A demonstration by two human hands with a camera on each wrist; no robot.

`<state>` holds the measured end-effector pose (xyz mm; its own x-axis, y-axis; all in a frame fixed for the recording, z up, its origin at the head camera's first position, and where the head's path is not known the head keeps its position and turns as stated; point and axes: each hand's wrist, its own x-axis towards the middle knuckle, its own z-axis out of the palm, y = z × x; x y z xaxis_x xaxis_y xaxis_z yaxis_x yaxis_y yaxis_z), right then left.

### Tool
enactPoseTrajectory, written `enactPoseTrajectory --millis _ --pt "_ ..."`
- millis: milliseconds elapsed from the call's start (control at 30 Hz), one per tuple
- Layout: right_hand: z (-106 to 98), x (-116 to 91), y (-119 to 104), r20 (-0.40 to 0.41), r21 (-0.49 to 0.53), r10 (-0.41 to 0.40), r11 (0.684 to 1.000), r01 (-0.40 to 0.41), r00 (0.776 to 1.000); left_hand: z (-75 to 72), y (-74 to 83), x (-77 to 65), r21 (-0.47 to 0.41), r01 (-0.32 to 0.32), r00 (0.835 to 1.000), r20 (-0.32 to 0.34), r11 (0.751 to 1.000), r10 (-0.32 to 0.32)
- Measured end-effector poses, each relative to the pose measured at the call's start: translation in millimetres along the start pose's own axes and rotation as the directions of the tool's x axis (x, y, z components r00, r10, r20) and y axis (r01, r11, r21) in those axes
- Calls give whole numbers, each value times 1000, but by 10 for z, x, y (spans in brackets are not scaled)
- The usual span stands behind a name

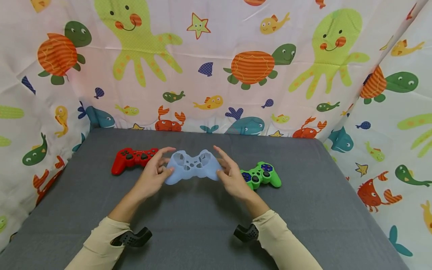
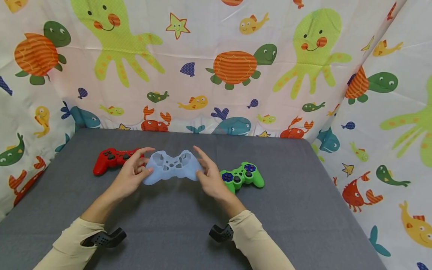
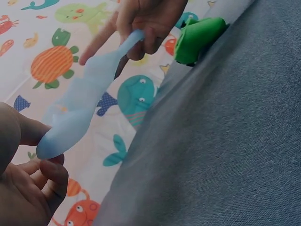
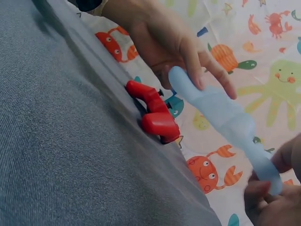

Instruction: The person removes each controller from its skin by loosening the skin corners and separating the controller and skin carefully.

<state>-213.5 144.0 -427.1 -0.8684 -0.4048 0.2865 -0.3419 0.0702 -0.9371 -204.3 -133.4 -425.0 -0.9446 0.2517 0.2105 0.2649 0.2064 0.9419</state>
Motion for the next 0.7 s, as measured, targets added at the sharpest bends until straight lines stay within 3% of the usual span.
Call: enactPoseTrajectory --millis 233,467,600,700 --pt "-10 -3 -25 85 -59 69 996 -64 994 -93 73 -8 42 11 998 56 999 -14" --pt "-15 -3 0 65 36 77 996 -79 995 -166 149 -15 122 99 988 109 988 -112" --pt "-12 -4 0 56 47 34 998 -36 998 -200 120 -16 194 167 953 221 967 -209" --pt "-3 -1 -15 46 18 -14 1000 13 999 -219 61 -12 184 195 918 311 963 -245"
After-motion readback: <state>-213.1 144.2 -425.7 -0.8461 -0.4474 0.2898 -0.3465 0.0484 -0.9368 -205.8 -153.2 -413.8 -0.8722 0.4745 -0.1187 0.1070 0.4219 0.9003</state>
